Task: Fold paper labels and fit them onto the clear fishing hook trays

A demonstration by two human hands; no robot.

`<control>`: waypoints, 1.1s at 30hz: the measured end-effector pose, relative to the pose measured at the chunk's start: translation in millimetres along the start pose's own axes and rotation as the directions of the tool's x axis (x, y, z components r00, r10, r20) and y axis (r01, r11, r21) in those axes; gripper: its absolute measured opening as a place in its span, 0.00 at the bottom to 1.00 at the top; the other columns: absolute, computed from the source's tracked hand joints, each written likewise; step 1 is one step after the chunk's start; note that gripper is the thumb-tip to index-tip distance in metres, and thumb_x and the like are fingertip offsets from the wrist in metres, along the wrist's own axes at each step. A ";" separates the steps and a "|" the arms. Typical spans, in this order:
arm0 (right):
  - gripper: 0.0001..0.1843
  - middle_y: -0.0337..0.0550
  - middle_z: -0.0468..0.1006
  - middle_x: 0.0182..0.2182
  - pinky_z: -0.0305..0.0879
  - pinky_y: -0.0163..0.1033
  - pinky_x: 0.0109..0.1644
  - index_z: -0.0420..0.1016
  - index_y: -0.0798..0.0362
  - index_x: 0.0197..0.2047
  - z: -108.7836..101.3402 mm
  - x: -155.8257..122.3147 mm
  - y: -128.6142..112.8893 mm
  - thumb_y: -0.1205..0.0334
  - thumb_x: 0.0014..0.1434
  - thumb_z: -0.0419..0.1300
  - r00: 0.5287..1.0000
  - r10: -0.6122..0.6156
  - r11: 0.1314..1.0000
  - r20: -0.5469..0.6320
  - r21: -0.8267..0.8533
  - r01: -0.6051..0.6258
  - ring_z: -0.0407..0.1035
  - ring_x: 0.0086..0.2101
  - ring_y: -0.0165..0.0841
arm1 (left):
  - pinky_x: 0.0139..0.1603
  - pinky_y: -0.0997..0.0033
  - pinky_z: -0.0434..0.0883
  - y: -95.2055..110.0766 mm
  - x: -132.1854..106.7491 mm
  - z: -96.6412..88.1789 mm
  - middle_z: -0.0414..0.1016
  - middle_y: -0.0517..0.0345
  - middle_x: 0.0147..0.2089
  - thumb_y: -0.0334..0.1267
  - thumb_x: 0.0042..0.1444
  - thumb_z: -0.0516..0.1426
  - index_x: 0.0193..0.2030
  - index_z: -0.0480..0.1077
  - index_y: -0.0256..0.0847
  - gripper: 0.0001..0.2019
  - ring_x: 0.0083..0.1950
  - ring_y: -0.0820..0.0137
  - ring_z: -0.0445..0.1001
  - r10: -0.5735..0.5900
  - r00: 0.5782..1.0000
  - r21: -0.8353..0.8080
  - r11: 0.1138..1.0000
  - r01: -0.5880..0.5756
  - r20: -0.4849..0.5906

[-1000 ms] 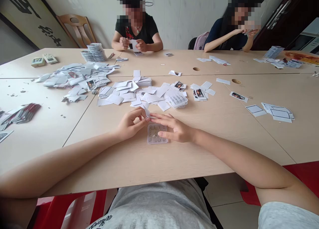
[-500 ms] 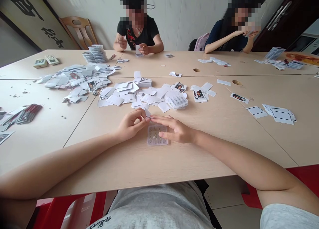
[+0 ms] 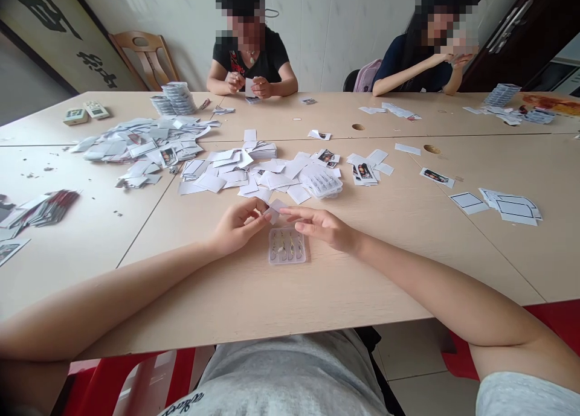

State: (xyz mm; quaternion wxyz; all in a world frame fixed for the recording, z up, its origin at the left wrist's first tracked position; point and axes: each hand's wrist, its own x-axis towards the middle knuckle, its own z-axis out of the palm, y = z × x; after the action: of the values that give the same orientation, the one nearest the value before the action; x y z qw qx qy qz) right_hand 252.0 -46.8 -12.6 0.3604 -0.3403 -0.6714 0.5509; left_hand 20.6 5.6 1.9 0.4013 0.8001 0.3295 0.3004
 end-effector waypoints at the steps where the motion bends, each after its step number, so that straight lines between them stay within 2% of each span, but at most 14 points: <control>1: 0.21 0.38 0.67 0.59 0.54 0.47 0.61 0.67 0.39 0.59 -1.0 0.7 1.0 0.55 0.63 0.54 1.000 0.007 0.999 -0.010 0.048 -0.007 0.59 0.58 0.38 | 0.32 0.74 0.63 -0.9 0.3 0.1 0.68 0.60 0.32 0.45 0.59 0.54 0.31 0.64 0.38 0.12 0.31 0.76 0.64 -0.002 1.000 -0.013 1.000 0.002 -0.001; 5: 0.18 0.41 0.72 0.55 0.57 0.44 0.56 0.74 0.44 0.53 -4.9 4.3 5.8 0.54 0.63 0.53 0.997 0.026 0.975 -0.073 0.221 -0.009 0.64 0.55 0.38 | 0.34 0.72 0.64 -4.4 1.3 0.6 0.70 0.58 0.34 0.45 0.57 0.56 0.32 0.65 0.38 0.12 0.34 0.73 0.67 -0.017 1.000 -0.133 0.991 0.020 0.026; 9: 0.17 0.43 0.77 0.49 0.59 0.41 0.52 0.78 0.49 0.48 -9.7 6.7 7.1 0.55 0.63 0.52 0.995 0.049 0.921 -0.089 0.390 -0.010 0.69 0.48 0.36 | 0.34 0.71 0.65 -5.3 3.4 -0.7 0.71 0.56 0.34 0.45 0.53 0.59 0.29 0.65 0.38 0.13 0.34 0.71 0.69 -0.068 0.990 -0.319 0.942 0.104 0.122; 13: 0.19 0.45 0.79 0.43 0.59 0.39 0.50 0.80 0.53 0.44 -13.4 7.9 4.4 0.54 0.62 0.51 0.993 0.096 0.876 -0.068 0.479 -0.052 0.70 0.43 0.35 | 0.38 0.70 0.66 -3.6 7.1 -5.3 0.72 0.55 0.36 0.43 0.52 0.61 0.28 0.68 0.36 0.12 0.37 0.70 0.70 -0.057 0.967 -0.400 0.903 0.156 0.248; 16: 0.20 0.45 0.79 0.43 0.60 0.37 0.47 0.80 0.55 0.44 -14.9 8.7 2.9 0.53 0.62 0.51 0.989 0.130 0.845 -0.069 0.529 -0.074 0.70 0.42 0.33 | 0.42 0.68 0.66 -2.3 9.5 -9.0 0.73 0.54 0.38 0.41 0.53 0.61 0.28 0.69 0.35 0.10 0.40 0.69 0.70 -0.041 0.955 -0.439 0.882 0.173 0.293; 22: 0.21 0.45 0.80 0.40 0.61 0.36 0.46 0.80 0.57 0.44 -17.4 9.8 3.0 0.52 0.61 0.52 0.984 0.164 0.780 -0.070 0.620 -0.086 0.70 0.41 0.33 | 0.46 0.66 0.64 -2.5 10.7 -11.4 0.75 0.54 0.39 0.40 0.53 0.60 0.28 0.69 0.36 0.09 0.42 0.68 0.71 -0.071 0.958 -0.463 0.864 0.198 0.277; 26: 0.20 0.45 0.79 0.42 0.63 0.36 0.45 0.80 0.56 0.43 -18.7 10.0 3.1 0.52 0.61 0.53 0.972 0.207 0.757 -0.112 0.648 -0.087 0.70 0.40 0.33 | 0.50 0.63 0.63 -3.8 10.3 -12.0 0.76 0.53 0.42 0.39 0.54 0.60 0.28 0.68 0.36 0.09 0.45 0.66 0.71 -0.072 0.958 -0.487 0.849 0.205 0.276; 33: 0.20 0.45 0.79 0.41 0.64 0.36 0.44 0.79 0.57 0.44 -20.8 10.8 2.4 0.53 0.60 0.53 0.951 0.273 0.699 -0.146 0.710 -0.092 0.72 0.39 0.33 | 0.49 0.64 0.61 -6.1 11.7 -12.3 0.76 0.55 0.42 0.37 0.54 0.59 0.25 0.65 0.37 0.10 0.44 0.67 0.71 -0.091 0.960 -0.513 0.830 0.219 0.263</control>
State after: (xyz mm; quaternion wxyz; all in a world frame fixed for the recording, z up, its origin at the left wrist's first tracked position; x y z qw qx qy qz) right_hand 264.5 -27.0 -11.0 0.4830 -0.3092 -0.3293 0.7501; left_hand 16.7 22.9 5.4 0.6673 0.6549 0.2484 0.2532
